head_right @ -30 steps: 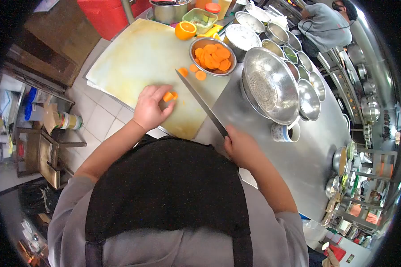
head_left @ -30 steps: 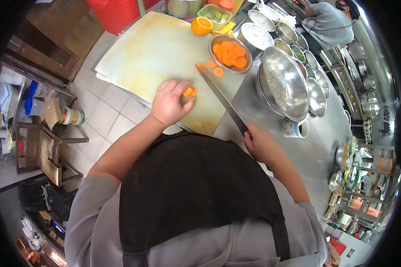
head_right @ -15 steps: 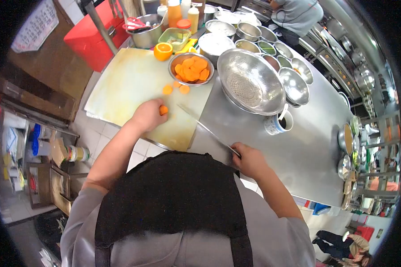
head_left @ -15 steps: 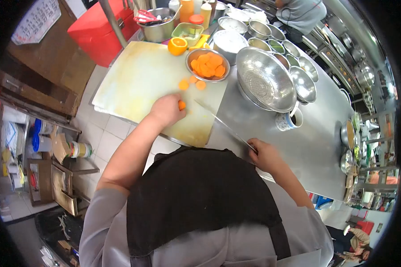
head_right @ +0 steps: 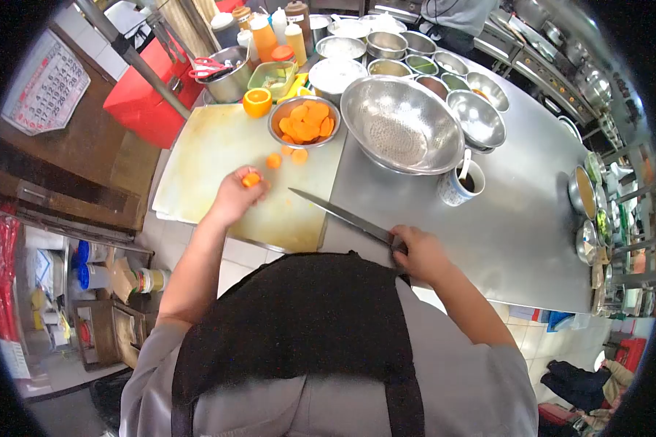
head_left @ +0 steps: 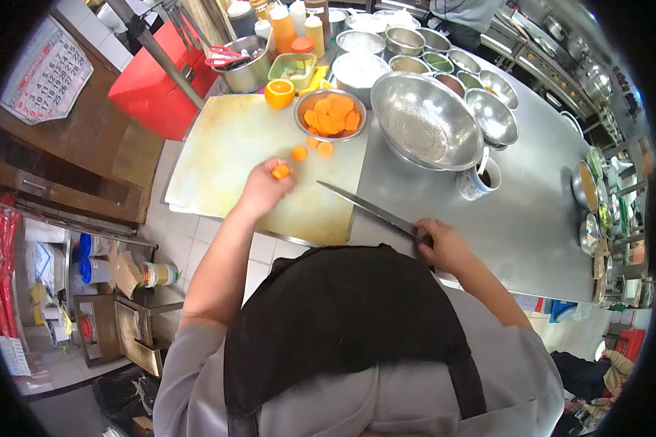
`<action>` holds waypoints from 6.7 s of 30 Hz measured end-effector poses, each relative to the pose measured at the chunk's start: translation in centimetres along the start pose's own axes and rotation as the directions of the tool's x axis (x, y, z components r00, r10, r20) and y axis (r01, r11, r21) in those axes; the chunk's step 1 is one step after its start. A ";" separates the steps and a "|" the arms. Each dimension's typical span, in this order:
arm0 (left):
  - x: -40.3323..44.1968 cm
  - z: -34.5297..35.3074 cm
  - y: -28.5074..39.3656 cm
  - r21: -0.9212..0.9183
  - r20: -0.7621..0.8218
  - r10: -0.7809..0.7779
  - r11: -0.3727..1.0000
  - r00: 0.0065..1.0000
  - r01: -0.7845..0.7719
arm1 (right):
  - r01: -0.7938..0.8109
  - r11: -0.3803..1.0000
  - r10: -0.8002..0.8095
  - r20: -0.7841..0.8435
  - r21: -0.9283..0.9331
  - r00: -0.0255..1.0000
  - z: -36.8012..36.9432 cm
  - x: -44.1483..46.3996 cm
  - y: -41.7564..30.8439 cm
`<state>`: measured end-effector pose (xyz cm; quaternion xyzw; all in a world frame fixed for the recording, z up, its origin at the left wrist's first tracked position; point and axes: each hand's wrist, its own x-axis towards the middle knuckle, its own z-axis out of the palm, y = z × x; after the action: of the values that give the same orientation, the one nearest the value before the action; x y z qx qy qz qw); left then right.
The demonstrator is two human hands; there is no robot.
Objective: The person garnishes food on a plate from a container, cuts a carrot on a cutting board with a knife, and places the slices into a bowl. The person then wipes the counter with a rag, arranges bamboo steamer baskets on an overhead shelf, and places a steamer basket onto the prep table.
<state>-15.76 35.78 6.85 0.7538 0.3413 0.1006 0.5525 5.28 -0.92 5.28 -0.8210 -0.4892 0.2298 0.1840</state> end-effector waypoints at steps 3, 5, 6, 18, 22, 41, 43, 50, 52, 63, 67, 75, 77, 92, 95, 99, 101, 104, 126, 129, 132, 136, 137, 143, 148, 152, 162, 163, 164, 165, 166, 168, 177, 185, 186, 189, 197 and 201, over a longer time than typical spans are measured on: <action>-0.1 -0.6 0.9 -0.281 0.036 -0.058 0.957 0.998 0.066 | 0.038 0.998 -0.045 -0.158 -0.048 0.986 0.1 -0.3 -1.2; -0.1 -0.4 1.6 -0.339 0.034 -0.058 0.939 0.998 0.066 | 0.127 0.980 -0.168 -0.302 -0.152 0.938 0.1 0.1 -1.3; -0.1 -0.2 2.0 -0.343 0.042 -0.054 0.937 0.998 0.065 | 0.158 0.965 -0.228 -0.369 -0.211 0.901 -0.1 0.3 -1.4; 2.5 3.8 9.4 -0.219 0.214 0.051 0.976 0.976 -0.003 | -0.010 0.958 0.173 -0.551 0.286 0.816 -5.8 7.1 -3.1; 4.6 6.7 12.3 -0.159 0.235 0.146 0.981 0.961 -0.110 | 0.082 0.869 0.274 -0.615 0.487 0.740 -8.3 6.7 -2.8; 10.7 14.8 12.1 0.364 0.073 0.580 0.742 0.811 -0.563 | 0.284 0.787 0.219 -0.678 0.547 0.701 -8.9 7.4 -1.7; 8.6 15.5 11.9 0.353 0.140 0.478 0.794 0.867 -0.495 | 0.284 0.790 0.215 -0.679 0.543 0.702 -8.7 7.4 -1.4; 1.6 13.3 7.3 0.255 0.162 0.465 0.833 0.871 -0.492 | 0.211 0.845 0.122 -0.561 0.491 0.819 -6.1 7.3 1.0; 0.2 10.8 5.1 0.223 0.126 0.385 0.887 0.914 -0.405 | 0.149 0.891 0.100 -0.505 0.429 0.857 -6.3 6.3 -0.3; 1.4 0.4 -2.8 0.479 -0.416 0.427 0.853 0.803 -0.206 | 0.065 0.997 -0.053 -0.221 0.046 0.974 -4.2 2.7 -4.6; 2.1 0.0 -3.8 0.603 -0.396 0.511 0.771 0.763 -0.203 | -0.017 0.999 0.020 -0.106 0.033 0.994 -3.1 3.7 -6.0; 1.5 0.1 -4.0 0.569 -0.458 0.527 0.792 0.716 -0.219 | 0.163 0.979 -0.098 -0.420 0.122 0.902 1.1 17.0 -9.1; 1.5 0.0 -4.1 0.581 -0.457 0.555 0.778 0.695 -0.240 | 0.077 0.989 -0.022 -0.395 0.124 0.918 2.0 20.7 -8.7; 8.6 3.0 1.7 0.771 -0.082 0.478 0.586 0.875 -0.248 | 0.277 0.883 -0.038 -0.532 0.378 0.846 -0.5 21.2 -10.3; 10.1 3.1 1.7 0.778 -0.067 0.409 0.593 0.910 -0.209 | 0.253 0.894 -0.028 -0.518 0.370 0.855 -0.6 20.6 -10.3; 11.7 1.9 1.9 0.690 0.032 0.261 0.693 0.965 -0.210 | 0.332 0.850 -0.057 -0.556 0.409 0.829 0.6 21.4 -8.7; 12.8 1.1 1.5 0.615 0.084 0.214 0.757 0.973 -0.219 | 0.367 0.824 -0.068 -0.567 0.431 0.821 1.0 21.6 -8.4; 14.2 -0.6 0.9 0.502 0.131 0.179 0.836 0.975 -0.221 | 0.352 0.811 -0.050 -0.546 0.466 0.836 1.7 22.4 -7.5; 12.3 -4.0 -0.8 0.177 -0.076 0.099 0.981 0.992 -0.084 | 0.184 0.941 -0.015 -0.509 0.284 0.860 2.5 22.4 -7.1; 10.8 -4.6 -0.5 0.081 -0.133 0.085 0.994 0.987 -0.075 | 0.127 0.965 0.005 -0.502 0.228 0.865 1.8 21.7 -8.3; 9.5 -5.7 0.8 0.029 -0.141 0.128 0.992 0.982 -0.125 | 0.155 0.972 -0.050 -0.486 0.178 0.872 0.8 18.1 -10.2; 8.7 -5.0 4.1 -0.010 -0.070 0.186 0.982 0.980 -0.187 | 0.408 0.886 -0.457 -0.578 -0.222 0.676 -3.5 11.6 -11.2; 8.5 -4.5 5.0 -0.020 -0.031 0.199 0.980 0.980 -0.199 | 0.458 0.828 -0.553 -0.608 -0.324 0.570 -5.0 10.4 -12.0; 7.8 1.0 11.1 0.046 0.168 0.285 0.954 0.944 -0.296 | -0.020 0.843 -0.194 -0.340 -0.537 0.920 -10.0 9.7 -4.4; 9.7 7.0 13.8 0.207 0.252 0.361 0.886 0.898 -0.414 | 0.032 0.945 -0.220 -0.557 -0.327 0.801 -12.8 8.2 -5.5; 11.8 9.6 12.7 0.156 0.228 0.501 0.827 0.835 -0.540 | 0.127 0.924 -0.334 -0.599 -0.362 0.727 -14.7 7.9 -5.7; 4.9 0.0 4.9 -0.028 -0.110 0.356 0.932 0.928 -0.361 | 0.067 0.847 -0.374 -0.503 -0.527 0.779 -8.5 8.5 -4.3; 3.9 -1.2 3.6 -0.049 -0.097 0.308 0.948 0.946 -0.314 | 0.109 0.862 -0.406 -0.546 -0.495 0.733 -7.9 7.6 -5.7; 2.7 -2.2 2.8 -0.035 -0.073 0.322 0.945 0.944 -0.325 | 0.198 0.872 -0.446 -0.560 -0.448 0.698 -7.5 6.4 -7.7; 1.1 -2.5 3.2 -0.048 -0.071 0.256 0.965 0.964 -0.259 | 0.295 0.866 -0.491 -0.571 -0.404 0.657 -6.8 5.1 -9.6; -0.2 -2.7 3.3 -0.059 -0.082 0.182 0.981 0.980 -0.187 | 0.365 0.864 -0.504 -0.560 -0.348 0.657 -5.6 4.0 -10.9; -1.1 -3.2 1.6 -0.134 -0.011 0.229 0.964 0.973 -0.228 | 0.435 0.877 -0.480 -0.422 -0.205 0.769 -2.3 2.4 -12.8; -6.0 1.1 0.8 -0.316 0.259 0.348 0.912 0.901 -0.261 | -0.203 0.973 0.216 -0.125 0.106 0.968 3.3 -7.2 -11.2; -13.5 10.5 1.2 -0.183 0.560 0.298 0.954 0.773 -0.236 | -0.404 0.537 0.439 0.164 0.740 0.883 18.6 -20.8 2.0; -14.3 12.3 1.4 -0.164 0.586 0.261 0.965 0.767 -0.203 | -0.375 0.601 0.350 0.189 0.706 0.917 23.9 -23.5 6.1; -16.8 18.4 1.0 0.015 0.620 0.183 0.969 0.763 -0.245 | -0.173 0.734 0.159 0.082 0.657 0.984 27.3 -32.0 10.3; -12.3 30.6 -24.8 0.213 0.891 0.283 0.429 0.354 -0.878 | -0.607 0.595 0.740 -0.063 0.527 0.670 14.6 -48.6 14.8; -15.6 40.3 -14.6 0.659 0.680 -0.291 0.645 0.673 -0.386 | -0.561 0.621 0.765 -0.270 0.547 0.584 5.7 -54.1 18.6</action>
<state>-11.97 -2.51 -17.75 0.8952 0.0748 -0.3491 0.2669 -7.08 -56.95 1.44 -0.9169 -0.0162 0.1675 0.3620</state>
